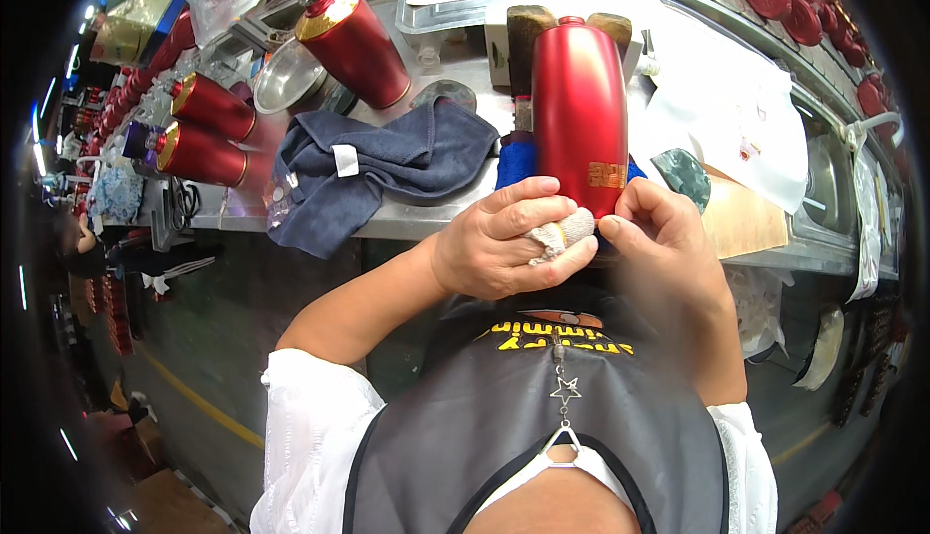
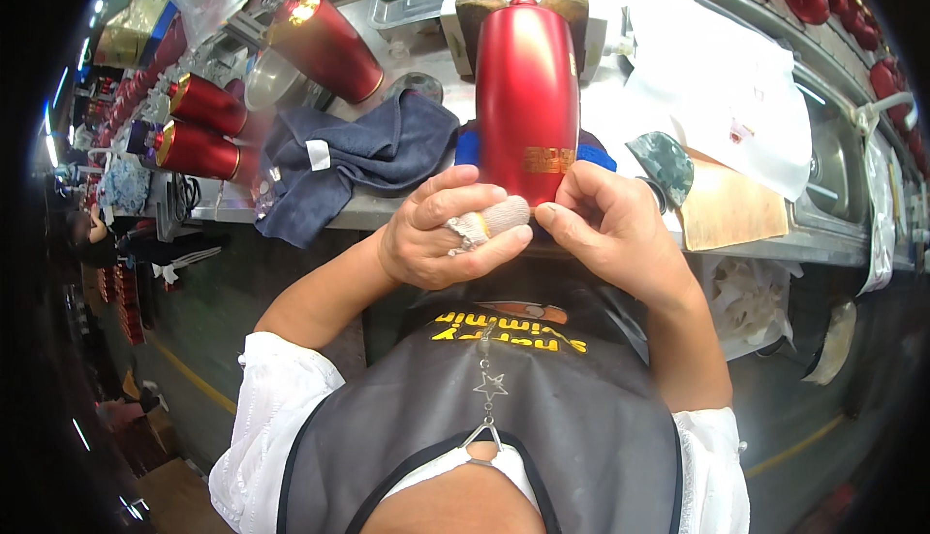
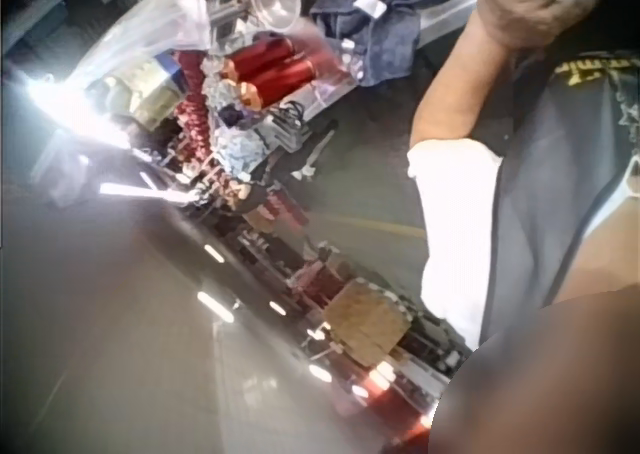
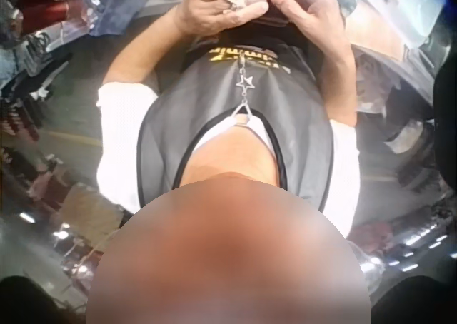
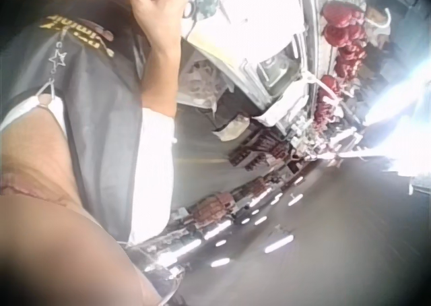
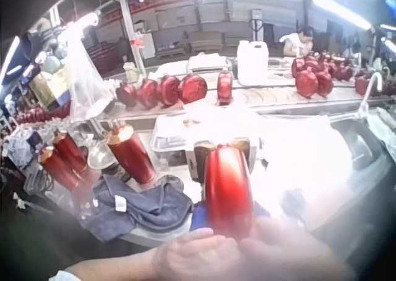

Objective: The person applies gold decorative tape to the bottom edge of red cylindrical objects, trims the excess with scissors, and places the finished items on a nearby tray. The person repeats this process for multiple cylinders.

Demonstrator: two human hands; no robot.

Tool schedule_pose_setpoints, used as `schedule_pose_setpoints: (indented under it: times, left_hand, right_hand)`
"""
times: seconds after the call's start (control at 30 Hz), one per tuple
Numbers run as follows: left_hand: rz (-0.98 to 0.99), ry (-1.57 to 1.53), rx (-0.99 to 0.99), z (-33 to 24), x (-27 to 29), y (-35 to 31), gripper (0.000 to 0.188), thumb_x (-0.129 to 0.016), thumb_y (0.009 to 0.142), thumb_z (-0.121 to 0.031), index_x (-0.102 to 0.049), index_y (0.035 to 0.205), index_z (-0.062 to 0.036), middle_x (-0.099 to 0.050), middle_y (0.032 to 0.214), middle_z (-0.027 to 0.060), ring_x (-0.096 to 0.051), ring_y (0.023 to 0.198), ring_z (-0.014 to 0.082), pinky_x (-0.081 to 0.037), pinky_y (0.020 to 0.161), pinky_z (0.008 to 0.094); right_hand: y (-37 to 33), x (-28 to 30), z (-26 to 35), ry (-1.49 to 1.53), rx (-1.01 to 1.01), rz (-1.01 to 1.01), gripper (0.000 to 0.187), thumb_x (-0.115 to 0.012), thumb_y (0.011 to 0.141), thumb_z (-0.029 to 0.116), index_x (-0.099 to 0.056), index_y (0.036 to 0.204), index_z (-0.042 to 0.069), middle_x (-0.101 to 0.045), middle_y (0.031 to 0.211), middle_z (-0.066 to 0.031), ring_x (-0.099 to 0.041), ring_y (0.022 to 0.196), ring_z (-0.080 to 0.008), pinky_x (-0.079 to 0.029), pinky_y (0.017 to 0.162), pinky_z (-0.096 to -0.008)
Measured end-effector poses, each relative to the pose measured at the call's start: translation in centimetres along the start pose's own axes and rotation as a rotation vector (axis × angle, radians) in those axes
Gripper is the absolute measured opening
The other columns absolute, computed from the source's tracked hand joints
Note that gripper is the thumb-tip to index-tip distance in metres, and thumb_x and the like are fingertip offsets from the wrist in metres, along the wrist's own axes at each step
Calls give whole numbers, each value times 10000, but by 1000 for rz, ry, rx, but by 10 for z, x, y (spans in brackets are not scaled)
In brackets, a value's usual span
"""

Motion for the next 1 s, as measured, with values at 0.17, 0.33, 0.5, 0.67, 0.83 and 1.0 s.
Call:
schedule_pose_setpoints:
  times: [0.17,0.33,0.5,0.67,0.83,1.0]
  left_hand:
    - [-15,-13,8,2,3,-3,318,-670,823,-134,-751,1131,-137,-739,1031,11,-610,1196,225,-465,1133,434]
    - [4,-32,46,4,4,-7,298,-691,856,-112,-750,1148,-127,-750,1054,20,-609,1192,226,-447,1146,438]
    - [-40,-14,78,2,6,-11,281,-698,874,-102,-748,1150,-127,-754,1074,16,-608,1185,228,-443,1147,442]
    - [-14,-11,63,2,6,-10,295,-725,853,-108,-744,1147,-130,-748,1064,17,-609,1167,230,-454,1132,454]
    - [-58,-118,156,8,5,-4,341,-775,808,-27,-727,1130,-127,-729,1057,54,-638,1085,272,-461,1101,508]
    - [-119,-162,279,12,4,-4,302,-725,849,-1,-701,1125,-120,-728,1030,72,-642,1033,289,-466,1077,529]
  right_hand:
    - [0,1,-7,98,-61,91,193,-696,958,93,-540,849,62,-523,765,74,-439,685,0,-342,564,-201]
    - [-3,6,0,102,-39,100,218,-705,960,124,-539,832,65,-511,757,81,-426,674,4,-332,563,-191]
    - [-3,9,3,51,-10,82,245,-713,954,137,-528,811,64,-498,743,80,-413,659,0,-315,553,-198]
    - [-4,7,1,14,-39,84,236,-707,941,123,-527,808,48,-500,752,59,-419,674,-17,-324,568,-213]
    - [-10,11,21,-26,167,39,215,-688,916,79,-510,808,25,-518,824,8,-434,717,-51,-347,610,-226]
    - [-4,10,17,-64,186,-6,212,-679,901,49,-496,797,26,-507,859,-3,-430,746,-67,-353,635,-226]
Point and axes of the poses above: each hand's wrist, its own y-axis towards the middle knuckle, its own x-axis out of the back of the hand, z = x × y, the point moved 8 cm from there along y, towards the middle knuckle
